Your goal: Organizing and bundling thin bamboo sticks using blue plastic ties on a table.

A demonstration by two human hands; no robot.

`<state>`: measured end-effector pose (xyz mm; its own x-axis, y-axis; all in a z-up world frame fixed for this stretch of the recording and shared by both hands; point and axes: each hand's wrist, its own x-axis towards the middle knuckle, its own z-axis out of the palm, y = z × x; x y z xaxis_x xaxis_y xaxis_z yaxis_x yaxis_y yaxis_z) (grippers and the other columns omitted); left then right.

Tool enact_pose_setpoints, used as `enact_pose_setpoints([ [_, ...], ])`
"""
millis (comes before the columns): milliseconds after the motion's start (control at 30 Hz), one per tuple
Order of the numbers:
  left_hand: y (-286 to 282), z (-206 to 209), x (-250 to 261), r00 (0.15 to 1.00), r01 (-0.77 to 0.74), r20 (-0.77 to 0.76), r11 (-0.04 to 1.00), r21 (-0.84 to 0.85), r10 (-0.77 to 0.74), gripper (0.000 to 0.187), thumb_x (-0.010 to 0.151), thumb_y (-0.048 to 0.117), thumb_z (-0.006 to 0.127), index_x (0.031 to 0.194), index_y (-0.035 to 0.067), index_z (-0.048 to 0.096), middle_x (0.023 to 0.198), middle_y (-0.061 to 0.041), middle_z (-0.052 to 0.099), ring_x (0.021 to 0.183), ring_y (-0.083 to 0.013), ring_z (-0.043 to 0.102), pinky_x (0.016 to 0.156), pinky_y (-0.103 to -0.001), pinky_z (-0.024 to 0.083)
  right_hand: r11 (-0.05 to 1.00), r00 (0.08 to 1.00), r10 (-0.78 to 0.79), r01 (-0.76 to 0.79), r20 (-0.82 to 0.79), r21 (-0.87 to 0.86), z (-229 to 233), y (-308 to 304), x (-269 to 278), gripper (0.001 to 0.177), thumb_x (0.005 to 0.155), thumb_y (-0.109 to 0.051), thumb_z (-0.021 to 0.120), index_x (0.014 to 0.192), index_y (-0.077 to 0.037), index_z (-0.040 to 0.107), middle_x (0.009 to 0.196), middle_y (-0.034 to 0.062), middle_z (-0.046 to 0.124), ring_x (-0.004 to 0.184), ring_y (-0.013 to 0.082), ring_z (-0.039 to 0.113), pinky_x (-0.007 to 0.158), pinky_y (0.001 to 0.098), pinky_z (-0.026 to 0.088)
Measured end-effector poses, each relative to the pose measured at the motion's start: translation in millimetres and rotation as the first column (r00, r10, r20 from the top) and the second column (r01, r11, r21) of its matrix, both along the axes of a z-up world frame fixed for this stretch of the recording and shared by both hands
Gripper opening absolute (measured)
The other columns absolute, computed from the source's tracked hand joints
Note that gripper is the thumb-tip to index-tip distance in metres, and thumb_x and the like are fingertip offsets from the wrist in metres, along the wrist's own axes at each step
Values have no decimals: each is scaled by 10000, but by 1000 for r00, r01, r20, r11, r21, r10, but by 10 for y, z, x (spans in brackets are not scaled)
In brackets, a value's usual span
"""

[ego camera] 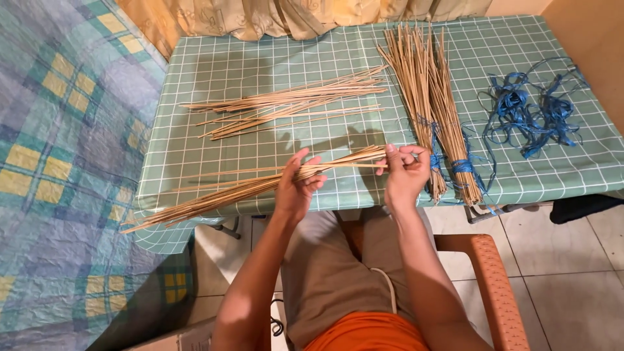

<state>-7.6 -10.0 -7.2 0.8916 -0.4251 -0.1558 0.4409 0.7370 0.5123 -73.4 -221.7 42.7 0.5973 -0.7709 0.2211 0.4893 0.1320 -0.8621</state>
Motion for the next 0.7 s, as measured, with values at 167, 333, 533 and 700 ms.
enact_pose_setpoints([
  [167, -17, 29, -13, 1000, -8, 7, 1000, 12, 8, 439, 1005, 253, 557, 1413, 94, 532, 1275, -274, 670, 795, -391, 760, 639, -382, 705, 1000, 1000, 10, -10, -21, 27, -40, -69, 14, 134, 1042, -53, 667, 1024, -30, 536, 759, 151, 683, 556, 238, 713, 412, 292, 576],
  [333, -3, 12, -11, 999, -26, 19, 999, 20, 26, 447, 1014, 273, 553, 1425, 101, 526, 1308, -279, 652, 804, -402, 759, 638, -387, 705, 999, 987, 41, -37, -158, 27, 45, 18, -40, 225, 1087, -174, 594, 950, -52, 724, 789, 128, 712, 626, 171, 686, 408, 253, 526],
  [533, 27, 7, 32, 999, -43, 29, 999, 26, 43, 396, 1036, 297, 540, 1399, 139, 535, 1350, -270, 629, 813, -402, 758, 655, -381, 703, 991, 988, 128, -125, -90, 36, -177, -9, -39, 225, 1078, -159, 557, 1203, -29, 692, 839, 119, 631, 685, 190, 642, 439, 261, 519],
  [700, 84, 67, 40, 998, -44, 45, 999, -10, 44, 377, 1051, 311, 531, 1401, 170, 529, 1358, -233, 640, 834, -392, 759, 674, -380, 707, 884, 882, 463, -452, 89, -115, -668, -237, 6, 83, 956, -19, 641, 978, 55, 611, 705, 236, 620, 485, 276, 666, 398, 341, 552],
])
